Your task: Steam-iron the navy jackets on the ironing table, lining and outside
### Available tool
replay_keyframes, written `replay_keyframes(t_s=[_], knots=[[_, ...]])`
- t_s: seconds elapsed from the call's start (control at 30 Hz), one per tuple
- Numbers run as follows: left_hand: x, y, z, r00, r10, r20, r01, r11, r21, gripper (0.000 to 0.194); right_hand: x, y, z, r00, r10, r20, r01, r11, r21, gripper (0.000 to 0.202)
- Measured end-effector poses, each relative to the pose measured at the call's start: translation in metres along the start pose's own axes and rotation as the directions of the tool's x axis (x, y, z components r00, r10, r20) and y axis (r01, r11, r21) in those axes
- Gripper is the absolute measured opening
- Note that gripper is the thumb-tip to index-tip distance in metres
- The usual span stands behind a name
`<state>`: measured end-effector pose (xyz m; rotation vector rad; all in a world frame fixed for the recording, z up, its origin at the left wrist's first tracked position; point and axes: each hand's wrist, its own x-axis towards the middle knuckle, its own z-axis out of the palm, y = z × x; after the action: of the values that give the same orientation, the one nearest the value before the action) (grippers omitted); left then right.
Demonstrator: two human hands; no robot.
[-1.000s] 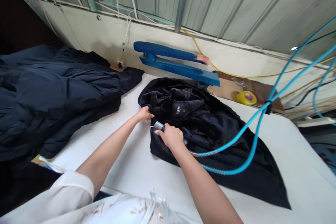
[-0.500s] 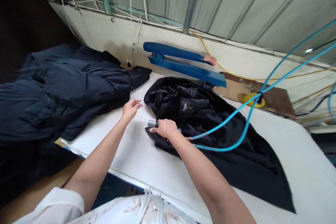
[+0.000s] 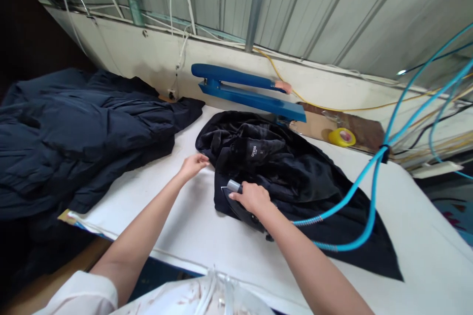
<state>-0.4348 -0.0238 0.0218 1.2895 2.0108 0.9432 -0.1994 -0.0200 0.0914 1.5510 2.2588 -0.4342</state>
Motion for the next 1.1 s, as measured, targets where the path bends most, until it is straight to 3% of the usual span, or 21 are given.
replay_keyframes(t_s=[0.1, 0.23, 0.43, 0.6, 0.73, 0.87, 1.1], knots=[[0.004, 0.011, 0.022, 0.995, 0.018, 0.101, -0.033, 0.988, 0.152, 0.023, -0.010, 0.002, 0.003, 0.999, 0.003, 0.035, -0.003, 1.000, 0.000, 0.049], [0.011, 0.016, 0.036, 0.997, -0.038, 0.070, 0.016, 0.956, 0.294, 0.010, -0.011, -0.008, 0.004, 1.000, 0.022, -0.002, -0.022, 1.000, -0.003, 0.045], [0.017, 0.001, 0.031, 0.994, -0.096, 0.053, 0.088, 0.987, 0.134, 0.011, 0.021, -0.022, -0.002, 0.983, 0.143, -0.112, -0.139, 0.989, 0.041, 0.051], [0.001, -0.008, 0.020, 0.984, -0.180, -0.010, 0.180, 0.979, 0.098, 0.015, 0.038, -0.018, -0.008, 0.960, 0.237, -0.149, -0.229, 0.971, 0.071, 0.056], [-0.012, -0.004, 0.024, 0.963, -0.266, 0.031, 0.260, 0.956, 0.135, 0.017, 0.035, -0.005, -0.012, 0.958, 0.263, -0.116, -0.258, 0.965, 0.054, 0.060], [-0.013, 0.007, 0.038, 0.960, -0.278, 0.031, 0.270, 0.950, 0.153, 0.022, 0.028, 0.004, -0.018, 0.963, 0.263, -0.065, -0.262, 0.965, 0.030, 0.058], [-0.011, 0.015, 0.051, 0.950, -0.300, 0.086, 0.281, 0.941, 0.187, 0.015, 0.003, -0.004, -0.013, 0.981, 0.182, -0.065, -0.182, 0.983, 0.012, 0.054]])
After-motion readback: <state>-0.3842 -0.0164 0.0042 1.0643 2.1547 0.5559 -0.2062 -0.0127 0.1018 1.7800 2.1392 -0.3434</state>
